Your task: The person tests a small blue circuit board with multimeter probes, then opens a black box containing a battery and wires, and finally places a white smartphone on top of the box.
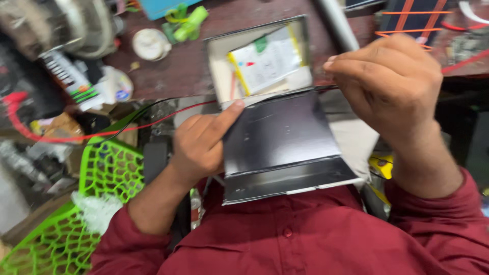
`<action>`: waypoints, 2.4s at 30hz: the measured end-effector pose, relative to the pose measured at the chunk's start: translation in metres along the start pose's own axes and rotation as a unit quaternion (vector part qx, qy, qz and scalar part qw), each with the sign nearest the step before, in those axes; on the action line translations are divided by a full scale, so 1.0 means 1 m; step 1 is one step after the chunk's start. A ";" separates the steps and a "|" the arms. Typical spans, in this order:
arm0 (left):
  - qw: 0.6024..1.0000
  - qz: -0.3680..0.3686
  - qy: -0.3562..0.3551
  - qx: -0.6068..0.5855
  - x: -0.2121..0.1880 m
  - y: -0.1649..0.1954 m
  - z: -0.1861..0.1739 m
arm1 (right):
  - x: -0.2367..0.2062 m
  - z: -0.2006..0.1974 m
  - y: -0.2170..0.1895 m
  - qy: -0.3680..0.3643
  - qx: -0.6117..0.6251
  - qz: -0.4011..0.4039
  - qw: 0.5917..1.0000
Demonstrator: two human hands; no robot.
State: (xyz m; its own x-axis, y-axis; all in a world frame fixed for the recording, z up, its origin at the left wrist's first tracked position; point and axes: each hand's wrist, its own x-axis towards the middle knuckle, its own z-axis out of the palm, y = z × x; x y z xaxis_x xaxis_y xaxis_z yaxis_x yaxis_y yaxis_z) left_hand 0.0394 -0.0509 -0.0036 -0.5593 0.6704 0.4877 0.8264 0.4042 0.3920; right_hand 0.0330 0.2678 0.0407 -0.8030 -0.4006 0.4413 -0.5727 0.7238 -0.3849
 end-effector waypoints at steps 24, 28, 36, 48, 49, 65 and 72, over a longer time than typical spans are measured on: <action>1.000 -0.002 0.005 -0.023 -0.004 -0.009 -0.001 | 0.104 0.040 -0.020 -0.292 -0.203 -0.144 0.923; 1.000 -0.002 0.010 -0.027 -0.004 -0.010 -0.002 | 0.107 0.042 -0.018 -0.323 -0.165 -0.136 0.922; 1.000 -0.005 0.011 -0.029 -0.004 -0.010 -0.002 | 0.107 0.044 -0.013 -0.284 -0.109 -0.146 0.941; 1.000 -0.006 0.009 -0.021 -0.003 -0.007 -0.002 | 0.098 0.043 -0.013 -0.299 -0.124 -0.135 0.937; 1.000 -0.005 0.008 -0.021 -0.003 -0.006 -0.004 | 0.099 0.040 -0.011 -0.277 -0.120 -0.145 0.942; 1.000 -0.001 0.006 -0.006 0.003 -0.002 -0.007 | 0.082 0.039 -0.019 -0.268 -0.217 -0.069 0.936; 1.000 -0.008 0.008 -0.001 0.009 0.003 -0.008 | 0.070 0.037 -0.012 -0.272 -0.157 0.003 0.950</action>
State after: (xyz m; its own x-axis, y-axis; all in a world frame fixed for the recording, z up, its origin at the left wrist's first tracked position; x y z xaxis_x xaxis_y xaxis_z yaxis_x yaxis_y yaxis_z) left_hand 0.0360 -0.0484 0.0083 -0.5734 0.6542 0.4931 0.8171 0.4133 0.4018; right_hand -0.0228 0.2108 0.0466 -0.8213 -0.5654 -0.0764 -0.5592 0.8242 -0.0887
